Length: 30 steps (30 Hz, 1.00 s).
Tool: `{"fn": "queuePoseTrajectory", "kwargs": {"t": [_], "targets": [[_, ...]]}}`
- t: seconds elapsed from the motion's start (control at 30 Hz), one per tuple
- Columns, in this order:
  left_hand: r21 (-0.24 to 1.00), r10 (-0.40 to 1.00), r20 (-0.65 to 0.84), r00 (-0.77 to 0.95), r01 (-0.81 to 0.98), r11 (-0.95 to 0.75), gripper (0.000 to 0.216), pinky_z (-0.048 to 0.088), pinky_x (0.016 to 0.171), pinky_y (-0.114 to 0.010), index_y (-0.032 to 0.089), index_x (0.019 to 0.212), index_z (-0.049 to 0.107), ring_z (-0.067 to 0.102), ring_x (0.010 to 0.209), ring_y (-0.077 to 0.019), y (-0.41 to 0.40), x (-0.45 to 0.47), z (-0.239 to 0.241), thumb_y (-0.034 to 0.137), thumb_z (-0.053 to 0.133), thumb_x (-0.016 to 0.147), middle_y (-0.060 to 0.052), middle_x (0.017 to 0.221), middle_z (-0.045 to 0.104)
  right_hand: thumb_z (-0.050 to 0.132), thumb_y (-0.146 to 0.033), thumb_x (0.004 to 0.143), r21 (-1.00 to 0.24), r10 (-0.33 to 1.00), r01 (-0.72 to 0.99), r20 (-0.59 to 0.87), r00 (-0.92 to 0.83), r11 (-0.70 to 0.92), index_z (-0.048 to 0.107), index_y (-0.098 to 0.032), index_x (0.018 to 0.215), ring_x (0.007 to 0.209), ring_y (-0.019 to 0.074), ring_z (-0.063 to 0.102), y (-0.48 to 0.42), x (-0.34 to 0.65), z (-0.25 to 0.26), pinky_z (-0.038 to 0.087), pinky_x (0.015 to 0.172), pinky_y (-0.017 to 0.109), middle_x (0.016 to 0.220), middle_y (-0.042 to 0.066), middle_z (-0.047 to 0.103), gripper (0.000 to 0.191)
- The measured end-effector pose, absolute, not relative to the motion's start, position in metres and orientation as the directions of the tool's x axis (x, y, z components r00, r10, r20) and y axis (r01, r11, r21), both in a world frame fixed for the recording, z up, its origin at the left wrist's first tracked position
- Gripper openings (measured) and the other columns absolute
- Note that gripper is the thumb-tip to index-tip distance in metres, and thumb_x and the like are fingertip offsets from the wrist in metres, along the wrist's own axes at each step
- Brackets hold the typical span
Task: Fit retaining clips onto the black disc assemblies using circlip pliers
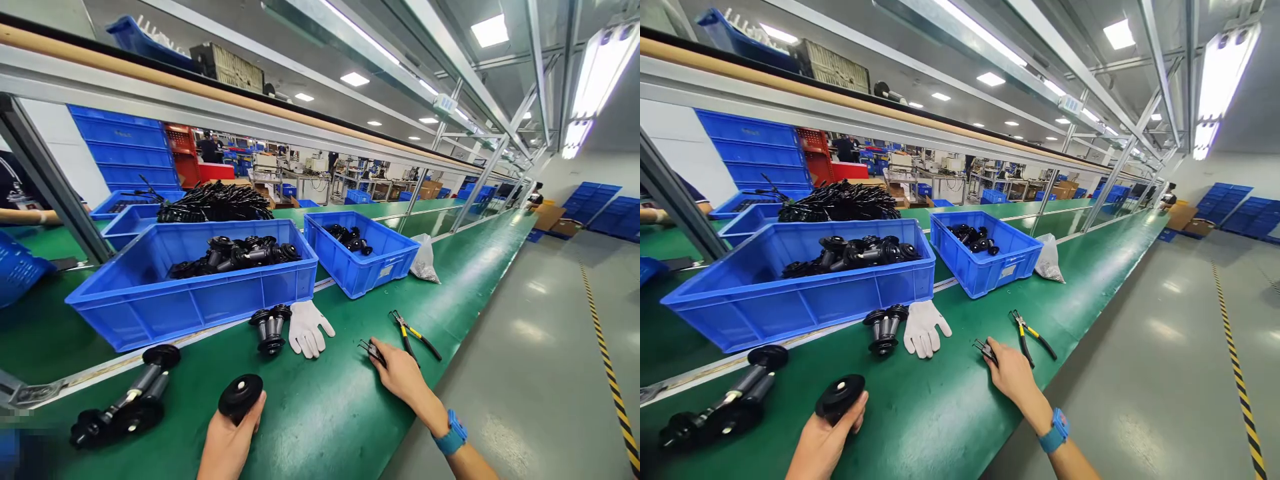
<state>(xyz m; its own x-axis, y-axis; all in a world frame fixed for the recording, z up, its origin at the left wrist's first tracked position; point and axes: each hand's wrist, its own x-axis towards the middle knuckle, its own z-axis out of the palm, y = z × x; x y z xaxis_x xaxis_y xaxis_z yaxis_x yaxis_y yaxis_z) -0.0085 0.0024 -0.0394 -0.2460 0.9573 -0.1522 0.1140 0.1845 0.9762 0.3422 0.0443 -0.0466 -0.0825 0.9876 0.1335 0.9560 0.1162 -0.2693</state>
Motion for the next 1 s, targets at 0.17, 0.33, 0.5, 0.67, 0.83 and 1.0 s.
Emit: {"fn": "queuePoseTrajectory", "kwargs": {"t": [0.17,0.33,0.5,0.67,0.83,1.0], "targets": [[0.969,0.951,-0.199,-0.237,0.094,0.227,0.064,0.031,0.054,-0.028,0.024,0.058,0.044,0.037,0.057,-0.0151,0.001,-0.006,-0.034,0.081,0.071,0.058,0.003,0.055,0.042,0.052,-0.035,0.097,-0.255,0.954,0.923,-0.001,-0.299,0.289,0.056,-0.021,0.141,0.087,0.0243,0.069,-0.008,0.34,-0.038,0.05,0.074,0.033,0.104,0.009,0.071,0.046],[0.972,0.965,-0.199,-0.172,0.095,0.217,0.058,0.03,0.056,-0.028,0.023,0.059,0.044,0.037,0.058,-0.0141,-0.004,0.0,-0.029,0.073,0.074,0.062,0.004,0.055,0.042,0.058,-0.03,0.094,-0.187,0.783,0.762,0.085,-0.616,0.62,0.053,-0.021,0.141,0.082,0.0198,0.063,-0.07,0.339,-0.042,0.044,0.071,0.031,0.094,0.005,0.067,0.048],[0.972,0.972,-0.227,-0.068,0.041,0.23,0.055,0.03,0.056,-0.027,0.022,0.057,0.044,0.037,0.056,-0.0122,-0.01,0.007,-0.031,0.065,0.076,0.067,0.004,0.054,0.042,0.048,-0.012,0.098,-0.003,0.596,0.639,0.365,-0.715,0.769,0.064,-0.015,0.107,0.062,0.0155,0.045,-0.084,0.326,-0.054,0.03,0.06,0.032,0.067,-0.001,0.054,0.019],[0.951,0.95,-0.302,0.08,-0.043,0.306,0.051,0.03,0.052,-0.025,0.018,0.063,0.052,0.035,0.052,-0.0089,-0.022,0.02,-0.026,0.061,0.08,0.069,0.005,0.052,0.043,0.045,-0.009,0.101,0.023,0.501,0.587,0.497,-0.709,0.809,0.062,-0.016,0.091,0.06,0.014,0.04,-0.083,0.315,-0.048,0.026,0.06,0.033,0.061,-0.002,0.048,0.021],[0.877,0.845,-0.423,0.327,-0.086,0.473,0.056,0.028,0.046,-0.022,0.012,0.084,0.067,0.036,0.046,-0.006,-0.032,0.03,-0.012,0.057,0.089,0.059,0.007,0.055,0.045,0.042,-0.013,0.103,-0.107,0.443,0.489,0.619,-0.648,0.866,0.063,-0.014,0.101,0.06,0.0139,0.041,-0.062,0.285,-0.025,0.025,0.059,0.033,0.063,0.0,0.053,0.022],[0.828,0.761,-0.4,0.511,-0.155,0.539,0.051,0.025,0.043,-0.021,0.011,0.083,0.069,0.034,0.042,-0.002,-0.035,0.023,-0.01,0.057,0.087,0.066,0.002,0.062,0.055,0.047,-0.015,0.102,-0.044,0.266,0.337,0.71,-0.652,0.941,0.068,-0.013,0.097,0.057,0.0138,0.038,-0.023,0.237,-0.008,0.021,0.057,0.033,0.059,-0.003,0.046,0.022]]}}
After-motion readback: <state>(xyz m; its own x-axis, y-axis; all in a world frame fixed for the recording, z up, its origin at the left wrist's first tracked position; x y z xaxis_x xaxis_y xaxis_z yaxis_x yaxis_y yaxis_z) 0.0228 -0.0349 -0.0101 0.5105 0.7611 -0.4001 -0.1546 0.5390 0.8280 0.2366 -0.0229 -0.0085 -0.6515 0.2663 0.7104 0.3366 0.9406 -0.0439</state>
